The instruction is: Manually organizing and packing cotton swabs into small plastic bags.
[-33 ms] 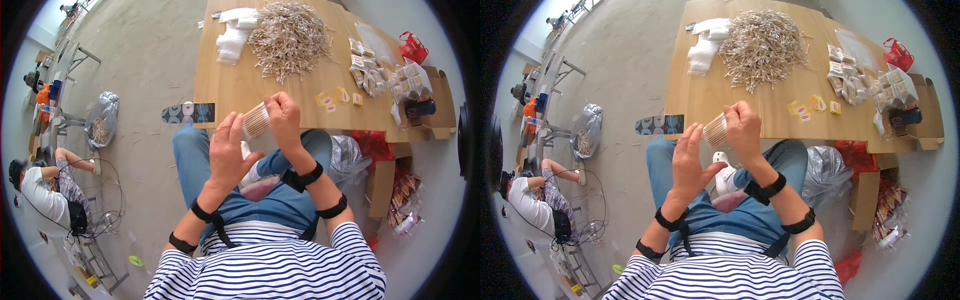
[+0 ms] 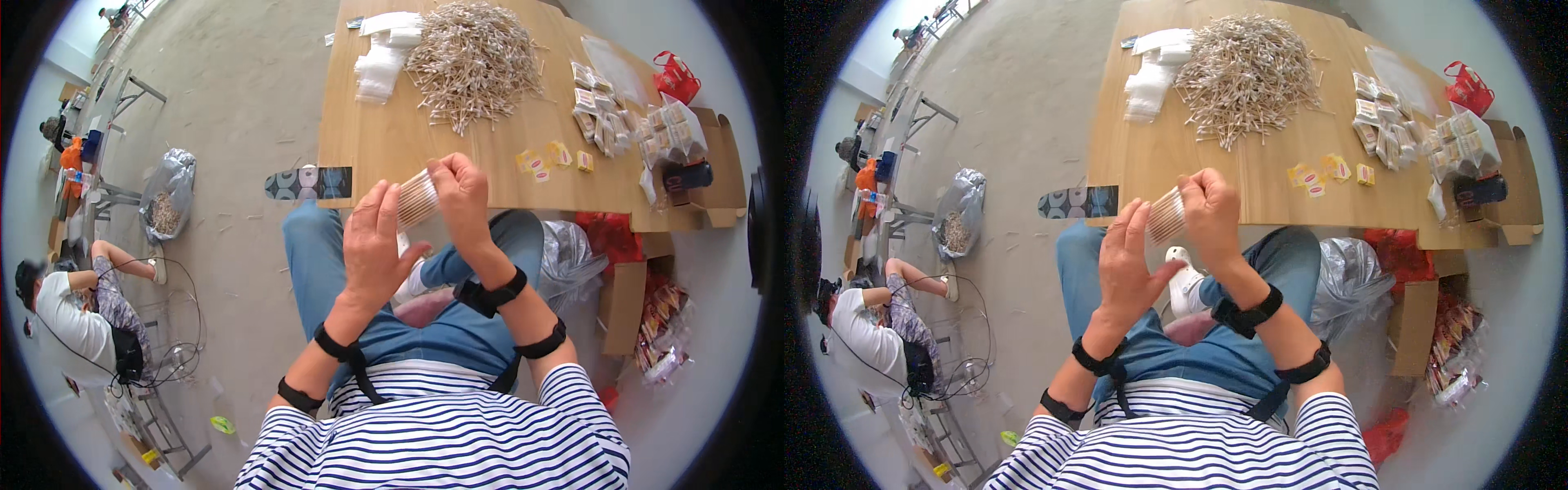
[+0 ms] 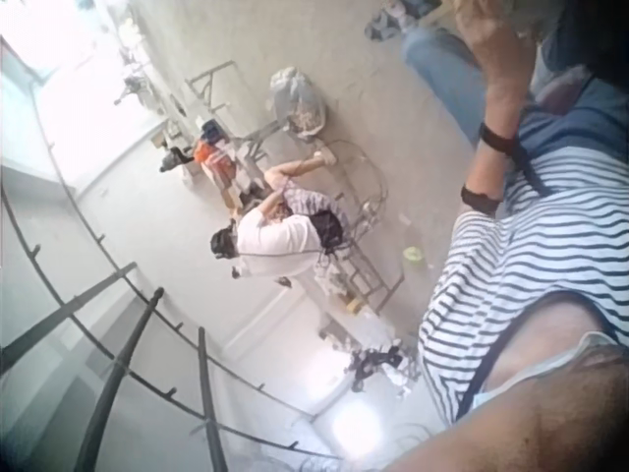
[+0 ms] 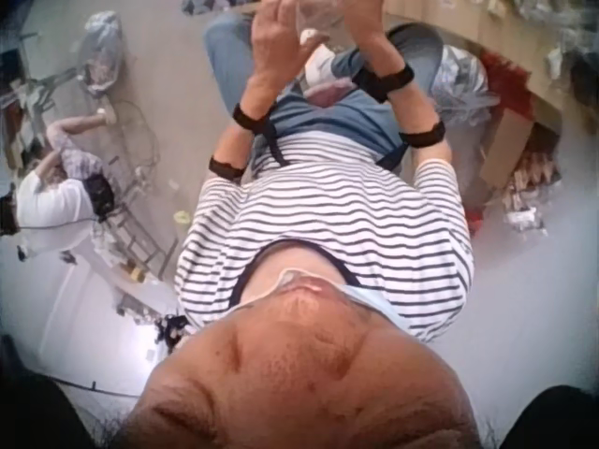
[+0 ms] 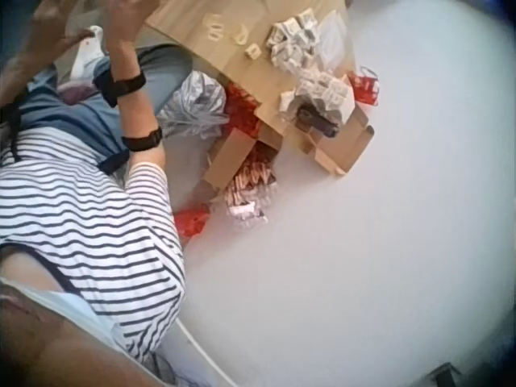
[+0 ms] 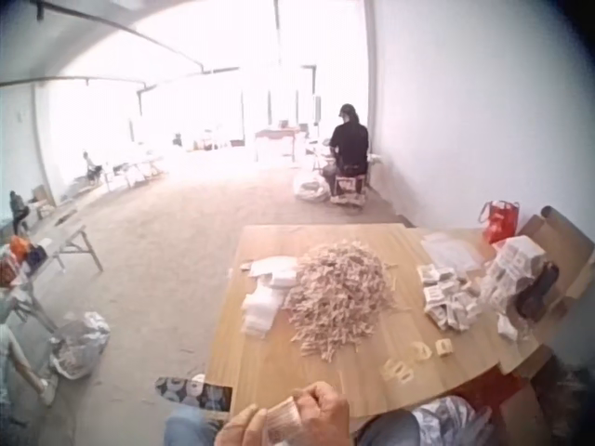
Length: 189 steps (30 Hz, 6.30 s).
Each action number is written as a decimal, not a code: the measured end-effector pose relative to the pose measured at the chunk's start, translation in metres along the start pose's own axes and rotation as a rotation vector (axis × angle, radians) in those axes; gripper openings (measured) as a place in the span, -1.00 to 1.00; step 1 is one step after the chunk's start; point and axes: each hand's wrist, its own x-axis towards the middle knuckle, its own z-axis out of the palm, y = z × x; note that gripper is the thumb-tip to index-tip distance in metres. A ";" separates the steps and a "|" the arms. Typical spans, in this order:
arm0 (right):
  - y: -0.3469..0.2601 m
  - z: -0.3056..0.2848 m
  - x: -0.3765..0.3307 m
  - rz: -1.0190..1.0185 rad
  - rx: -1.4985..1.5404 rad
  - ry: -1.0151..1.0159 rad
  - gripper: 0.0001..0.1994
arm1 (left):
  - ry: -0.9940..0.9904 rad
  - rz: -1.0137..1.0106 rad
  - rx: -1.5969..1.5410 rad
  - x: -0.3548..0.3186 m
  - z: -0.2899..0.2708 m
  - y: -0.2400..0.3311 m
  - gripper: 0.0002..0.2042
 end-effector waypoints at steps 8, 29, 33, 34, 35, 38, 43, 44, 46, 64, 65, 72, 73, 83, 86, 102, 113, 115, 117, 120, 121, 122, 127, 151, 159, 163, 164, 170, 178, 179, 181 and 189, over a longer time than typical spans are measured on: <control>-0.015 -0.020 -0.005 -0.051 0.048 -0.177 -0.81 | -0.381 -0.713 -1.325 -0.011 -0.026 -0.036 -0.71; -0.044 -0.006 -0.028 -0.540 -0.261 -0.417 -0.90 | -0.546 -0.794 -1.608 -0.025 -0.031 -0.034 -0.67; -0.001 -0.027 0.010 -0.784 -0.515 -0.119 -0.94 | -0.453 -0.851 -1.205 -0.038 -0.021 -0.055 -0.65; 0.018 -0.036 0.023 -0.765 -0.654 -0.063 -0.94 | -0.465 -0.843 -1.172 -0.040 -0.024 -0.059 -0.65; 0.022 -0.040 0.031 -0.744 -0.790 -0.009 -0.93 | -0.473 -0.838 -1.139 -0.042 -0.027 -0.060 -0.65; 0.026 -0.045 0.048 -0.773 -0.837 0.082 -0.89 | -0.535 -0.875 -1.165 -0.047 -0.028 -0.059 -0.71; 0.059 -0.037 0.054 -0.784 -0.882 0.056 -0.91 | -0.534 -0.893 -1.182 -0.051 -0.020 -0.058 -0.76; 0.065 -0.036 0.057 -0.761 -0.963 -0.004 -0.92 | -0.538 -0.905 -1.173 -0.049 -0.019 -0.057 -0.76; 0.064 -0.037 0.064 -0.771 -0.911 0.007 -0.92 | -0.539 -0.925 -1.159 -0.047 -0.019 -0.056 -0.77; -0.037 -0.018 -0.028 -0.249 -0.002 -0.458 -0.83 | -0.452 -0.703 -1.419 -0.017 -0.022 -0.031 -0.60; -0.043 -0.018 -0.030 -0.110 0.096 -0.466 -0.80 | -0.508 -0.701 -1.444 -0.022 -0.024 -0.033 -0.62; -0.045 -0.032 -0.045 -0.421 -0.003 -0.477 -0.73 | -0.283 -0.725 -1.420 -0.019 -0.036 -0.023 -0.75; -0.048 -0.033 -0.045 -0.422 -0.004 -0.476 -0.73 | -0.284 -0.724 -1.420 -0.020 -0.037 -0.024 -0.75; -0.045 -0.028 -0.041 -0.526 -0.151 -0.462 -0.90 | -0.427 -0.641 -1.226 -0.018 -0.034 -0.022 -0.77; -0.035 -0.026 -0.044 -0.498 -0.194 -0.405 -0.89 | -0.469 -0.647 -1.150 -0.020 -0.032 -0.017 -0.77; 0.058 -0.253 0.116 0.121 0.255 0.589 -0.96 | -0.486 -0.821 -0.978 -0.040 -0.015 -0.035 -0.85; 0.091 -0.246 0.169 0.470 0.350 0.622 -0.94 | -0.517 -0.873 -0.953 -0.031 -0.006 -0.023 -0.86; 0.088 -0.242 0.161 0.424 0.248 0.604 -0.92 | -0.522 -0.880 -0.933 -0.032 -0.006 -0.025 -0.86; 0.086 -0.244 0.153 0.422 -0.201 0.373 -0.87 | -0.513 -0.885 -0.934 -0.035 -0.004 -0.029 -0.86; 0.091 -0.245 0.146 0.122 -1.025 0.515 -0.79 | -0.519 -0.903 -0.946 -0.034 0.000 -0.026 -0.86; 0.089 -0.243 0.147 0.124 -1.025 0.514 -0.79 | -0.521 -0.904 -0.944 -0.033 0.001 -0.024 -0.86; 0.086 -0.240 0.150 0.120 -1.075 0.452 -0.78 | -0.528 -0.899 -0.949 -0.031 0.002 -0.021 -0.86; 0.073 -0.223 0.161 0.093 -1.385 0.333 -0.77 | -0.537 -0.905 -0.959 -0.032 0.002 -0.023 -0.86; 0.062 -0.071 0.147 -0.692 -0.851 -0.041 -0.71 | -0.503 -0.992 -0.922 -0.035 0.007 -0.045 -0.85; 0.070 0.089 0.137 -0.647 -1.068 -0.498 -0.34 | -0.477 -0.987 -1.001 -0.048 -0.004 -0.054 -0.84; 0.077 0.096 0.115 -0.677 -1.124 -0.474 -0.28 | -0.390 -0.999 -0.984 -0.064 -0.016 -0.074 -0.85; 0.078 0.093 0.111 -0.686 -1.127 -0.481 -0.28 | -0.381 -1.009 -0.992 -0.067 -0.016 -0.076 -0.85; 0.071 0.072 0.110 -0.632 -1.074 -0.641 -0.28 | -0.344 -0.952 -1.065 -0.050 -0.013 -0.081 -0.85; 0.049 0.079 0.125 -0.487 -1.106 -0.688 -0.17 | -0.316 -0.926 -1.080 -0.057 -0.017 -0.075 -0.84; 0.053 0.080 0.124 -0.482 -1.127 -0.683 -0.15 | -0.317 -0.928 -1.102 -0.056 -0.018 -0.074 -0.84; 0.058 0.079 0.118 -0.481 -1.143 -0.684 -0.12 | -0.285 -0.926 -1.103 -0.057 -0.019 -0.078 -0.84; 0.043 0.060 0.099 -0.432 -1.002 -0.724 -0.08 | -0.225 -0.998 -1.140 -0.057 -0.016 -0.082 -0.82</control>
